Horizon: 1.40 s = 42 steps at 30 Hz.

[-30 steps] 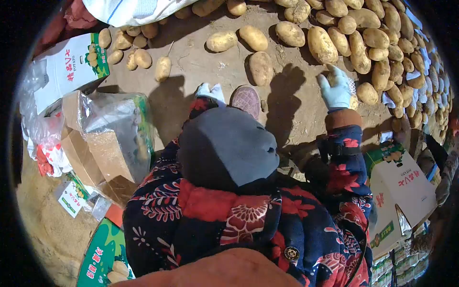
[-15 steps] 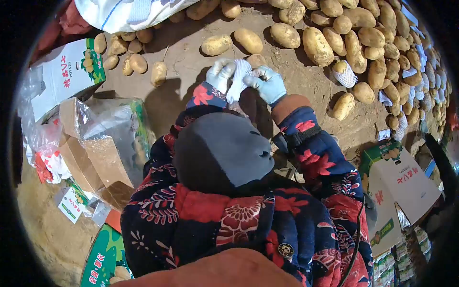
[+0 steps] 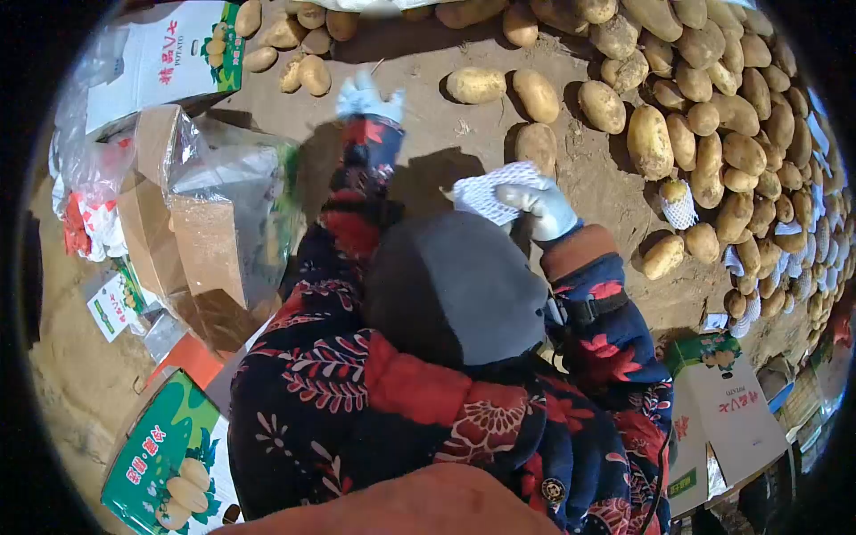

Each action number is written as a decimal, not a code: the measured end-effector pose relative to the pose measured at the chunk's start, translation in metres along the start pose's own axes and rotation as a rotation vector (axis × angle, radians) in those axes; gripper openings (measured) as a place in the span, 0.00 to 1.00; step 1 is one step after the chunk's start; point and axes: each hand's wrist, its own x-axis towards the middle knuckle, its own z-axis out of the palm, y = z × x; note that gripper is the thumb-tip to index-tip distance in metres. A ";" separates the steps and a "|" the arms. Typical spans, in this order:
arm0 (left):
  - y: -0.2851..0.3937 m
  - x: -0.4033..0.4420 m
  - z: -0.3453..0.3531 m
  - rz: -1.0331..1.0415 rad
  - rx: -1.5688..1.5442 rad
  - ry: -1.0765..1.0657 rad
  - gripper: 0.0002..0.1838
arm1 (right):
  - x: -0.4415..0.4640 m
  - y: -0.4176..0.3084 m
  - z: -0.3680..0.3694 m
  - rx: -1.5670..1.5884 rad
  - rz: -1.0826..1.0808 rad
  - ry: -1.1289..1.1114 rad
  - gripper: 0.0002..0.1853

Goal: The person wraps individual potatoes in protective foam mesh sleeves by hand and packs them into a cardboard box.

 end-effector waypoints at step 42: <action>0.091 0.179 -0.057 0.364 -0.515 0.128 0.25 | -0.055 -0.046 -0.051 -0.627 -0.523 0.599 0.15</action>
